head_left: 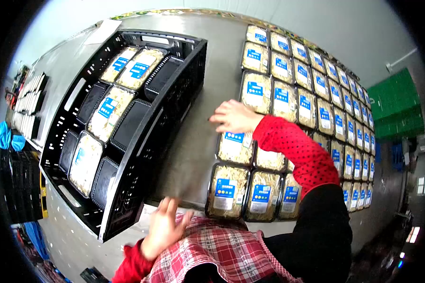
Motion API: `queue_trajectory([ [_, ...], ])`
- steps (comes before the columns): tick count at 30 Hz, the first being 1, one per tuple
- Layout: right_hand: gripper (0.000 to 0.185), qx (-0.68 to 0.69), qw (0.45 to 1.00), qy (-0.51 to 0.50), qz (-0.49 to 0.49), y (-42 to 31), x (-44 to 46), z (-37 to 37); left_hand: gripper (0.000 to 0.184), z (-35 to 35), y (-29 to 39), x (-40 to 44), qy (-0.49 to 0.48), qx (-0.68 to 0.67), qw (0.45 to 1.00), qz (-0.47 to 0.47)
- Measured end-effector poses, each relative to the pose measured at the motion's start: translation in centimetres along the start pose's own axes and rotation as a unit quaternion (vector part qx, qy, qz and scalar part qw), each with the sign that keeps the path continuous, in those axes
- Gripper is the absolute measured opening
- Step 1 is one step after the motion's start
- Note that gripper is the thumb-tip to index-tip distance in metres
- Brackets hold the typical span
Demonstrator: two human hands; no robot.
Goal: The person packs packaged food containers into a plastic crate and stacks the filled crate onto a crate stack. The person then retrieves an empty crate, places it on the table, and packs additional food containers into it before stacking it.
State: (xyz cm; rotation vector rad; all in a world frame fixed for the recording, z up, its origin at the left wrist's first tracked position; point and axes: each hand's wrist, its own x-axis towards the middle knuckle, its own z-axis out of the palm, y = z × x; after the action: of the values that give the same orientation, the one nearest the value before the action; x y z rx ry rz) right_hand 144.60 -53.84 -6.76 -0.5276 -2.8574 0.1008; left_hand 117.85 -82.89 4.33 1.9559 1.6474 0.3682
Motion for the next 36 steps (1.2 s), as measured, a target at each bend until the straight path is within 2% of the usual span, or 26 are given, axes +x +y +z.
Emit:
queue_trajectory([
  [1, 0.031, -0.017, 0.999, -0.016, -0.043, 0.4, 0.1, 0.2, 0.041, 4.4, -2.3, 1.6, 0.068, 0.044, 0.996, 0.041],
  [2, 0.030, -0.091, 0.986, -0.071, -0.117, 1.1, 0.0, 0.1, 0.047, 7.6, -3.2, 3.1, 0.048, 0.074, 0.996, 0.004],
  [3, 0.030, -0.093, 0.984, -0.114, -0.103, 2.0, -0.9, 0.5, 0.050, 8.0, -1.6, 5.0, -0.098, 0.058, 0.986, -0.120],
  [5, 0.031, -0.037, 0.989, -0.134, -0.051, 4.2, -1.2, 0.7, 0.048, 13.4, -1.7, 6.3, 0.048, 0.003, 0.999, -0.011],
  [6, 0.032, -0.039, 0.984, -0.166, -0.059, 4.4, -0.8, 0.2, 0.046, 14.8, -0.8, 7.2, 0.051, -0.019, 0.998, -0.041],
  [7, 0.032, -0.013, 0.989, -0.116, -0.092, 5.1, -0.8, 0.5, 0.044, 15.8, -0.1, 7.8, 0.048, -0.037, 0.995, -0.074],
  [9, 0.029, -0.072, 0.978, -0.101, -0.168, 7.0, -0.4, 1.0, 0.036, 17.1, 0.6, 8.9, 0.068, -0.033, 0.985, -0.153],
  [11, 0.028, -0.072, 0.961, -0.119, -0.239, 9.5, 0.2, 1.9, 0.035, 17.6, 0.8, 9.2, 0.115, -0.013, 0.980, -0.162],
  [12, 0.031, -0.025, 0.968, -0.176, -0.174, 9.9, 0.7, 1.6, 0.035, 17.6, 0.9, 9.2, 0.133, -0.028, 0.979, -0.151],
  [13, 0.036, 0.017, 0.970, -0.154, -0.189, 11.5, 0.8, 2.3, 0.038, 18.0, 0.4, 9.3, 0.114, -0.030, 0.981, -0.155],
  [15, 0.039, 0.017, 0.967, -0.217, -0.130, 12.1, 0.6, 1.9, 0.040, 17.8, 0.2, 9.5, 0.083, -0.028, 0.982, -0.167],
  [17, 0.043, 0.073, 0.974, -0.169, -0.134, 11.8, 0.5, 1.7, 0.043, 17.2, 0.1, 9.5, 0.085, -0.035, 0.983, -0.160],
  [20, 0.042, 0.089, 0.974, -0.157, -0.136, 9.4, 0.9, -1.2, 0.042, 13.9, 1.0, 8.9, 0.077, -0.007, 0.992, -0.098],
  [23, 0.041, 0.035, 0.963, -0.092, -0.250, 5.4, 0.5, -6.6, 0.037, 7.3, 3.1, 6.6, 0.106, 0.095, 0.990, 0.016],
  [25, 0.041, -0.016, 0.945, -0.046, -0.324, 1.7, 1.5, -11.7, 0.039, 2.8, 4.1, 4.6, 0.146, 0.157, 0.975, 0.058],
  [26, 0.044, -0.027, 0.939, -0.030, -0.343, 0.6, 2.5, -14.0, 0.039, -0.7, 5.0, 3.5, 0.124, 0.162, 0.978, 0.054],
  [28, 0.046, -0.049, 0.946, 0.007, -0.320, -1.4, 5.2, -20.1, 0.042, -7.0, 5.7, 1.3, 0.169, 0.214, 0.959, 0.083],
  [29, 0.046, -0.056, 0.950, 0.025, -0.306, -2.0, 6.8, -22.6, 0.043, -9.7, 5.8, 0.6, 0.215, 0.214, 0.950, 0.078],
  [30, 0.047, -0.072, 0.949, 0.071, -0.298, -2.7, 8.7, -24.6, 0.044, -13.4, 6.6, -0.7, 0.187, 0.300, 0.935, 0.036],
  [32, 0.047, -0.107, 0.934, 0.162, -0.299, -3.8, 13.7, -26.9, 0.045, -18.5, 4.9, -2.2, 0.259, 0.317, 0.911, 0.036],
  [33, 0.047, -0.123, 0.921, 0.208, -0.305, -4.3, 16.5, -27.2, 0.044, -20.6, 5.0, -2.1, 0.281, 0.366, 0.886, -0.036],
  [34, 0.046, -0.135, 0.912, 0.232, -0.311, -4.6, 19.5, -27.0, 0.041, -22.7, 3.2, -2.0, 0.311, 0.318, 0.895, -0.022],
  [36, 0.044, -0.159, 0.888, 0.285, -0.323, -5.0, 25.8, -25.2, 0.033, -24.9, -0.9, -0.7, 0.328, 0.436, 0.837, -0.040],
])
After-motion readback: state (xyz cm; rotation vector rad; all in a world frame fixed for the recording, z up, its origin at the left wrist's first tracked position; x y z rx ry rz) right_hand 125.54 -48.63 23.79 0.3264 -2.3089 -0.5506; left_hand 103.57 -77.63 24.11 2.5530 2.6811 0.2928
